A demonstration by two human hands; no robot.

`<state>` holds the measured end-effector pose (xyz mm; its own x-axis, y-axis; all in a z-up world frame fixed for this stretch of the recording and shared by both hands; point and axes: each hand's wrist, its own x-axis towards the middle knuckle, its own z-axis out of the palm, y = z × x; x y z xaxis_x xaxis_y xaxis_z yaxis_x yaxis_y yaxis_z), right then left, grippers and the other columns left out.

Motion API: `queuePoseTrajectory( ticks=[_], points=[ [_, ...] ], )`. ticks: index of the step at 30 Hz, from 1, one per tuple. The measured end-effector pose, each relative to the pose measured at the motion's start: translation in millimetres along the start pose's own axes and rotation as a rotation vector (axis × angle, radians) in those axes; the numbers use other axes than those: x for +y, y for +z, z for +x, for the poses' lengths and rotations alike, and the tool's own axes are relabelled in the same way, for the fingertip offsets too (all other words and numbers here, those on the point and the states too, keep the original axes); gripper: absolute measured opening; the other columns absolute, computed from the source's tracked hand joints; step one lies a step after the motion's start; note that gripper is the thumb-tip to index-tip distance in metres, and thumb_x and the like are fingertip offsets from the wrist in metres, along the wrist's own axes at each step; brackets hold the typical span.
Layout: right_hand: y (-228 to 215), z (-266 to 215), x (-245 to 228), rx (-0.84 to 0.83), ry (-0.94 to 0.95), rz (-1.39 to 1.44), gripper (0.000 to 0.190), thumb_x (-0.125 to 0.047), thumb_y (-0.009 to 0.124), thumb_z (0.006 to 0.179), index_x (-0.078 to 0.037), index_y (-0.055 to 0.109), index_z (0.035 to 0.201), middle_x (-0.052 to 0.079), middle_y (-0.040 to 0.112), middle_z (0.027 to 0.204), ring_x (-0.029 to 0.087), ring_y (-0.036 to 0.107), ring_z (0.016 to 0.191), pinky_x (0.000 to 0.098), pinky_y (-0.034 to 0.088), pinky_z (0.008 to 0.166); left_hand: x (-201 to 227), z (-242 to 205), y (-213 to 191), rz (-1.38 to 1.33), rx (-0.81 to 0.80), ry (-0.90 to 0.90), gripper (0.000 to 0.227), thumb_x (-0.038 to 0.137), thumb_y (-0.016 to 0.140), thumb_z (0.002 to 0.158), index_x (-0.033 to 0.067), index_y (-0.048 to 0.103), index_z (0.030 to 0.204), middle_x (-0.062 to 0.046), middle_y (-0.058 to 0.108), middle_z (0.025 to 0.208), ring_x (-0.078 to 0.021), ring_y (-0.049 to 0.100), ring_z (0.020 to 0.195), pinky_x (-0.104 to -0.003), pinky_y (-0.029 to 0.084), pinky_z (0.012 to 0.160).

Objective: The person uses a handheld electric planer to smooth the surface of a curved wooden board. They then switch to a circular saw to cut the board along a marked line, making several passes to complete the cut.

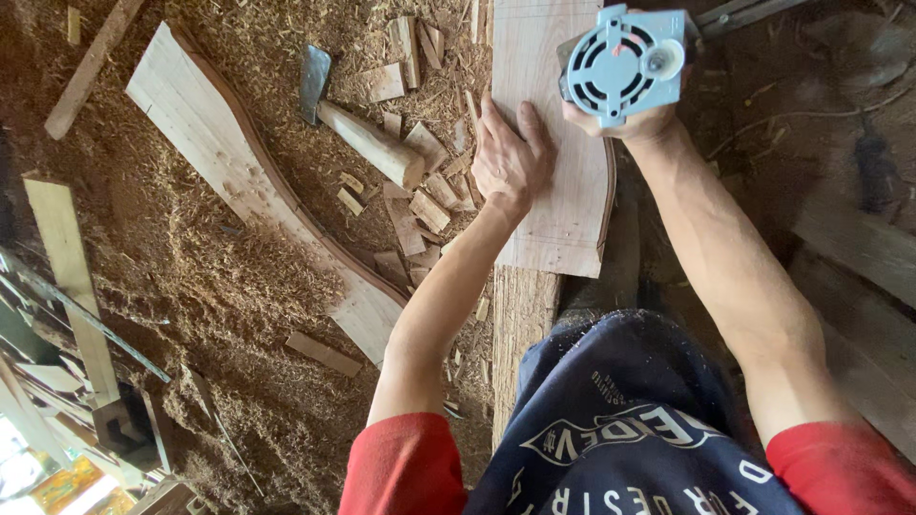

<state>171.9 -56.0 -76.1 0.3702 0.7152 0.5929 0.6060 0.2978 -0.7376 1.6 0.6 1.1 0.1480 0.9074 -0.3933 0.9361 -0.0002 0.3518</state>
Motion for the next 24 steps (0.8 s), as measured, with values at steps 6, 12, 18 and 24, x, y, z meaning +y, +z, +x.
queuePoseTrajectory(
  ticks=[6,12,18,24],
  points=[
    [6,15,15,0.036,-0.099,-0.021,0.070,-0.032,0.096,0.084,0.000,0.056,0.133,0.014,0.066,0.121,0.030,0.070,0.111,0.0428,0.060,0.100,0,3,-2,0.030,-0.056,-0.027,0.079,0.058,0.029,0.102,0.0033,0.021,0.158,-0.030,0.056,0.138,-0.0470,0.068,0.107,-0.053,0.056,0.091],
    [2,36,10,0.016,-0.086,-0.138,0.062,-0.030,0.098,0.085,-0.004,0.061,0.126,0.010,0.068,0.116,0.028,0.071,0.105,0.0418,0.060,0.094,0,1,-3,0.010,-0.041,-0.015,0.078,0.058,0.030,0.103,0.0028,0.023,0.158,-0.031,0.057,0.137,-0.0494,0.066,0.108,-0.055,0.054,0.092],
    [3,53,16,0.021,-0.082,-0.092,0.050,-0.026,0.094,0.089,-0.007,0.064,0.125,0.008,0.074,0.110,0.024,0.076,0.098,0.0371,0.064,0.087,0,2,1,-0.007,0.012,-0.004,0.076,0.055,0.036,0.102,0.0012,0.027,0.156,-0.032,0.056,0.139,-0.0501,0.065,0.111,-0.056,0.053,0.094],
    [15,53,39,-0.010,-0.077,0.000,0.046,-0.025,0.092,0.092,-0.004,0.064,0.121,0.008,0.072,0.104,0.022,0.074,0.091,0.0323,0.067,0.079,-8,3,6,-0.016,0.007,0.026,0.078,0.054,0.033,0.102,-0.0026,0.026,0.155,-0.035,0.049,0.144,-0.0518,0.061,0.115,-0.055,0.051,0.095]
  ],
)
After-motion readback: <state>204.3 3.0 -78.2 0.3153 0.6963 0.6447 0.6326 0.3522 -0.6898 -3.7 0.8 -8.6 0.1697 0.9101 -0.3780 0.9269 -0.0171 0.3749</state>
